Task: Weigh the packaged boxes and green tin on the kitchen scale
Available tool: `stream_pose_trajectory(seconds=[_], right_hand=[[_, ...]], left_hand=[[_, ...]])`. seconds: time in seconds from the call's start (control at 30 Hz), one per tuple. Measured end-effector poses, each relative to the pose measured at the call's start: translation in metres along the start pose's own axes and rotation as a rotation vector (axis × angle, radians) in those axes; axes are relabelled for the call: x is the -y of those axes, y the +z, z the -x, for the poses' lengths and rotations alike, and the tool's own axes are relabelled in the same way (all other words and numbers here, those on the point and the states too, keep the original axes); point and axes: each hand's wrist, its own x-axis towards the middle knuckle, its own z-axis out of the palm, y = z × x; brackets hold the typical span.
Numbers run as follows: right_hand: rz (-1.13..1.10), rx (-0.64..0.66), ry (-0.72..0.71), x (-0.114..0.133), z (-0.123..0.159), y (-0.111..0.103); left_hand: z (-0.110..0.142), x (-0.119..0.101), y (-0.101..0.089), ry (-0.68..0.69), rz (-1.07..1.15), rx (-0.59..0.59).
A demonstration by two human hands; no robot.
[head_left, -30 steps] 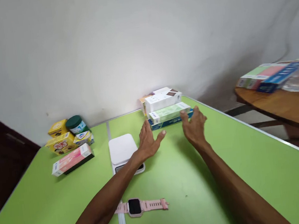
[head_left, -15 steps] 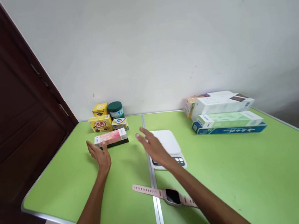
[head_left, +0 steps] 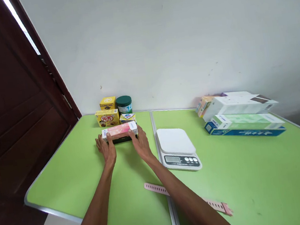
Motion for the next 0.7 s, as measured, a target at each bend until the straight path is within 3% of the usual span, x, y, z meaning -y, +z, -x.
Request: stream_pose_trajectory(seconds=[0.13, 0.3, 0.4, 0.5, 0.7], right_hand=[[0.024, -0.169, 0.083, 0.025, 0.008, -0.043], [0.193, -0.325, 0.045, 0.026, 0.041, -0.129], [0.239, -0.355, 0.112, 0.006, 0.066, -0.168], [0.228, -0.348, 0.187, -0.016, 0.086, -0.192], [0.087, -0.291, 0.245, -0.05, 0.096, -0.208]], left_hand=[[0.029, -0.019, 0.001, 0.306, 0.015, 0.06], [0.084, -0.031, 0.019, 0.545, 0.064, 0.379], [0.109, -0.034, 0.031, 0.552, 0.071, 0.576], [0.121, -0.036, 0.039, 0.513, 0.034, 0.727], [0.12, -0.037, 0.043, 0.413, -0.024, 0.802]])
